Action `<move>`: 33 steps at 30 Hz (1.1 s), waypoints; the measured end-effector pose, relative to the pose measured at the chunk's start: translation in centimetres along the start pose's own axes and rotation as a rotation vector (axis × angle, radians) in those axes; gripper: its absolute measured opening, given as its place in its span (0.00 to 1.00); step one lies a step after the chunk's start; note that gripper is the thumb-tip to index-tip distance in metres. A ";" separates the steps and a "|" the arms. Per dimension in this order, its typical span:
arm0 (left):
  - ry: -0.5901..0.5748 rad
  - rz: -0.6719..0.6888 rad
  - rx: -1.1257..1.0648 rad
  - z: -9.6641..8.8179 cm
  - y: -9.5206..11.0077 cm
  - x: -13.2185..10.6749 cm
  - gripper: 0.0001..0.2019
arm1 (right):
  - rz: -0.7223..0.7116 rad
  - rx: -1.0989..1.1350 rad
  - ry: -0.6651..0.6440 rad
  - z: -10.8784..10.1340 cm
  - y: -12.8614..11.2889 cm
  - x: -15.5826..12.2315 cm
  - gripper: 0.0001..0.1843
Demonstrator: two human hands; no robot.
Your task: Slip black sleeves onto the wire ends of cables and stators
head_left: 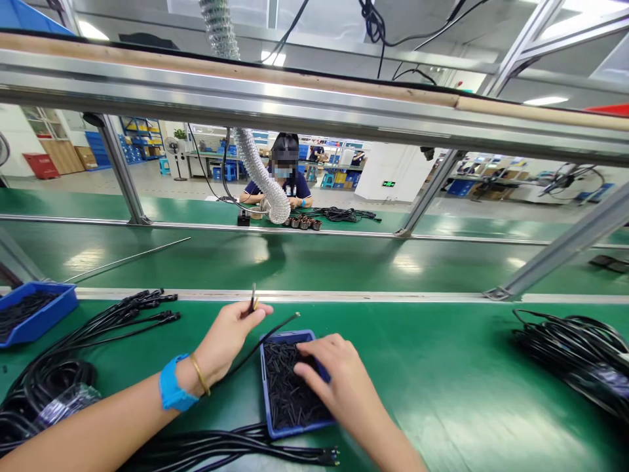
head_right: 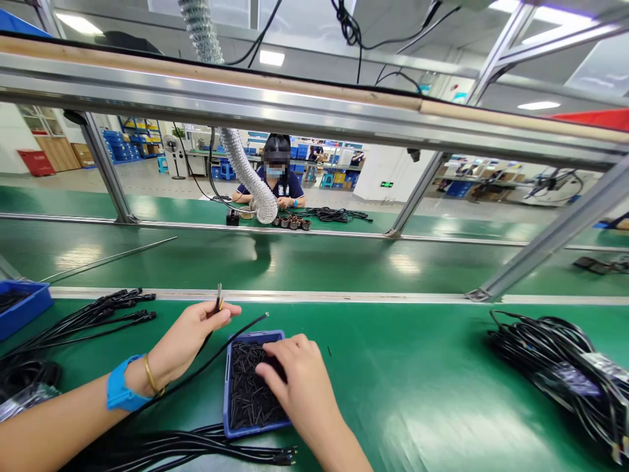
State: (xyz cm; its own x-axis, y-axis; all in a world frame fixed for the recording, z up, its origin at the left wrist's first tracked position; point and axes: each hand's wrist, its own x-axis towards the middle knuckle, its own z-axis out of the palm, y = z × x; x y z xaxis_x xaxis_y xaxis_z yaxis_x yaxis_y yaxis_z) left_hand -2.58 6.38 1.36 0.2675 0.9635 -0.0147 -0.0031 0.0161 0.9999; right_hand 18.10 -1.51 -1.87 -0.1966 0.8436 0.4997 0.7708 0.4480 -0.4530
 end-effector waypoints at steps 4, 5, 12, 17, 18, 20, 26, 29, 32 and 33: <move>0.031 -0.060 -0.002 -0.2 0.0 0.2 0.20 | -0.138 -0.301 -0.128 2.5 -0.8 -0.1 0.23; -0.017 -0.076 -0.004 0.0 0.0 -0.1 0.20 | -0.147 -0.333 -0.135 3.0 -0.9 -0.1 0.19; -0.325 -0.070 -0.044 1.6 0.0 -2.1 0.17 | -0.095 -0.152 -0.017 2.8 -0.1 -0.2 0.09; -0.390 -0.073 0.011 1.9 -0.4 -2.4 0.16 | -0.002 0.039 0.172 1.9 -0.3 -0.2 0.14; -0.399 -0.089 0.026 2.0 -0.5 -2.4 0.16 | 0.023 0.086 0.189 1.8 -0.5 -0.2 0.14; -0.398 -0.115 0.060 2.2 -0.7 -2.4 0.16 | 0.064 0.173 0.210 1.6 -0.7 -0.2 0.13; -0.316 -0.059 0.148 2.3 -0.8 -2.1 0.10 | 0.107 0.258 0.205 0.7 -0.6 -0.2 0.12; -0.339 -0.097 0.130 2.2 -0.7 -2.0 0.11 | 0.108 0.253 0.222 0.6 -0.6 -0.3 0.12; -0.361 -0.094 0.112 2.1 -0.6 -2.1 0.11 | 0.110 0.259 0.223 0.6 -0.7 -0.3 0.11; -0.364 -0.087 0.109 2.1 -0.6 -2.1 0.11 | 0.113 0.262 0.219 0.7 -0.7 -0.3 0.11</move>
State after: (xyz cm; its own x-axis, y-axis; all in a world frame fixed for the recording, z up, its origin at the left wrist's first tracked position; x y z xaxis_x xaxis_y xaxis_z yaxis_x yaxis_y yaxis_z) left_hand -1.15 3.76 0.83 0.5870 0.8012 -0.1159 0.1324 0.0463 0.9901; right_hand 17.21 -1.92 -2.18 0.0370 0.8213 0.5693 0.5934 0.4403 -0.6738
